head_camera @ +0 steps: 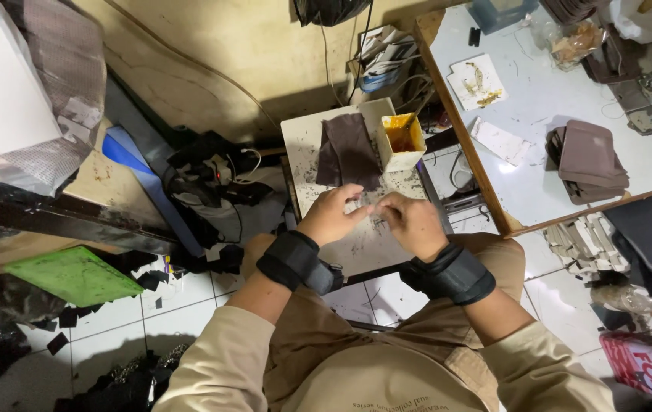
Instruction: The person sits at a workbench assembling small brown rectangular frames. They pick up frame pieces, apply glue from a yellow container using a small stick, press the pieces together, and place finished frames onto a growing stack on the table.
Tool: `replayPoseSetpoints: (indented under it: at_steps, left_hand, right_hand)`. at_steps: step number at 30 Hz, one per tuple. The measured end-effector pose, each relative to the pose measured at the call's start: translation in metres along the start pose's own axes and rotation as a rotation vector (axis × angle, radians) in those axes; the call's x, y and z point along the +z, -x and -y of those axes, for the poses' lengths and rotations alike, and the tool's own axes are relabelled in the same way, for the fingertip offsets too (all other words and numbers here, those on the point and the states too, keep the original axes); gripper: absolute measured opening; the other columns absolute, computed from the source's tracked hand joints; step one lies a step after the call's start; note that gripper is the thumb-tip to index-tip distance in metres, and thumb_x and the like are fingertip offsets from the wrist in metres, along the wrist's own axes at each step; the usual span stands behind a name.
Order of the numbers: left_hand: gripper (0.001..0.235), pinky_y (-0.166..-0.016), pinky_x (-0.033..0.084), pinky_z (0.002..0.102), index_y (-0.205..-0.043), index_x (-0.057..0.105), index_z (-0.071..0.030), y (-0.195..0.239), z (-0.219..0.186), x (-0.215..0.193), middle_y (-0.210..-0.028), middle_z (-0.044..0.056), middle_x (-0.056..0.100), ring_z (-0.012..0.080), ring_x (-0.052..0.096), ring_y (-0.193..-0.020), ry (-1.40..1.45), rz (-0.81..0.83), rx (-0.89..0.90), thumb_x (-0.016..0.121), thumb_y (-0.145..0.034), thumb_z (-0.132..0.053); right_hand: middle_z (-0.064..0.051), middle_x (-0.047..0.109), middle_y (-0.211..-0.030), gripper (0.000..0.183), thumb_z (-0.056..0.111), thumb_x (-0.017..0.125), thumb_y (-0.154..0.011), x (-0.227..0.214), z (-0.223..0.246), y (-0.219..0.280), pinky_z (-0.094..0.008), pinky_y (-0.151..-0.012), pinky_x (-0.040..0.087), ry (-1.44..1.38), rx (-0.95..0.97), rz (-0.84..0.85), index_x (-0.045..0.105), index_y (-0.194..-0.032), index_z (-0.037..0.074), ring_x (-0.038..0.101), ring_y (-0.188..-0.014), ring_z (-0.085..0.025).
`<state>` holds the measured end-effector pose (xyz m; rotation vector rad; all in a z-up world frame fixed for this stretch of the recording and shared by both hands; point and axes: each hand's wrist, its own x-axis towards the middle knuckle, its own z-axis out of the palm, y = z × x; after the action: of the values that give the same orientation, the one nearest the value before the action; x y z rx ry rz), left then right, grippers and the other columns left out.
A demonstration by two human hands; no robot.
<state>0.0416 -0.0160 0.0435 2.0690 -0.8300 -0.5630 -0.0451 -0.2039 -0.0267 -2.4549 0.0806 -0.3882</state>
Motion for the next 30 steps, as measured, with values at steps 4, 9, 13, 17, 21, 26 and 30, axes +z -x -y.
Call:
replayPoseSetpoints:
  at_steps: [4,9,13,17,21,26,30]
  left_hand:
    - [0.057,-0.097,0.058,0.05,-0.136,0.059,0.005,-0.006,0.016,0.002,-0.123,0.029,0.07,0.0441,0.065,-0.121,-0.01,-0.022,-0.002,0.067,-0.097,-0.036]
    - [0.054,-0.097,0.059,0.048,-0.134,0.062,0.001,-0.01,0.019,0.008,-0.122,0.025,0.072,0.0404,0.068,-0.119,-0.074,-0.028,-0.003,0.064,-0.098,-0.04]
    - [0.049,-0.097,0.059,0.049,-0.134,0.062,-0.001,-0.013,0.025,0.007,-0.121,0.023,0.073,0.0398,0.069,-0.117,-0.143,-0.059,0.007,0.064,-0.1,-0.036]
    - [0.045,-0.099,0.057,0.051,-0.131,0.064,-0.001,-0.016,0.033,0.006,-0.119,0.024,0.073,0.041,0.068,-0.117,-0.111,-0.106,0.027,0.066,-0.098,-0.031]
    - [0.04,-0.099,0.057,0.05,-0.13,0.065,-0.003,-0.017,0.042,0.009,-0.118,0.022,0.074,0.0391,0.07,-0.116,-0.122,-0.145,0.043,0.064,-0.1,-0.028]
    - [0.036,-0.097,0.058,0.051,-0.128,0.066,-0.006,-0.019,0.059,0.015,-0.114,0.019,0.076,0.0369,0.071,-0.113,-0.19,-0.165,0.007,0.064,-0.099,-0.027]
    - [0.034,-0.097,0.058,0.048,-0.129,0.065,-0.01,-0.017,0.062,0.014,-0.117,0.015,0.075,0.0345,0.071,-0.114,-0.239,-0.111,-0.073,0.058,-0.101,-0.027]
  right_hand:
    - [-0.002,0.077,-0.067,0.023,0.031,0.061,-0.104,-0.027,0.009,0.0,-0.039,-0.071,0.058,-0.164,0.162,0.053,0.073,-0.091,0.016,0.078,-0.076,-0.027]
    - [-0.012,0.077,-0.077,0.007,0.014,0.069,-0.093,-0.023,0.006,-0.001,-0.05,-0.074,0.058,-0.008,0.158,0.006,0.075,-0.096,0.013,0.075,-0.086,-0.037]
    - [-0.01,0.08,-0.086,0.019,0.002,0.07,-0.089,-0.031,0.001,-0.001,-0.045,-0.075,0.06,-0.056,0.152,-0.033,0.076,-0.103,0.014,0.076,-0.086,-0.035]
    - [-0.007,0.076,-0.075,0.017,0.027,0.063,-0.1,-0.035,0.001,0.003,-0.049,-0.073,0.057,-0.049,0.215,0.088,0.074,-0.096,0.015,0.074,-0.081,-0.036]
    - [-0.021,0.079,-0.092,0.026,-0.001,0.064,-0.093,-0.059,0.049,0.014,-0.061,-0.074,0.058,-0.09,0.036,0.135,0.069,-0.119,0.005,0.072,-0.091,-0.05]
    - [-0.019,0.078,-0.093,0.02,0.014,0.063,-0.1,0.002,0.003,0.02,-0.05,-0.071,0.061,0.107,-0.077,0.266,0.072,-0.117,0.007,0.075,-0.087,-0.04]
    - [-0.026,0.07,-0.121,0.039,0.014,0.053,-0.099,0.019,0.011,0.015,-0.052,-0.088,0.058,0.144,-0.198,0.412,0.062,-0.135,0.001,0.069,-0.111,-0.043]
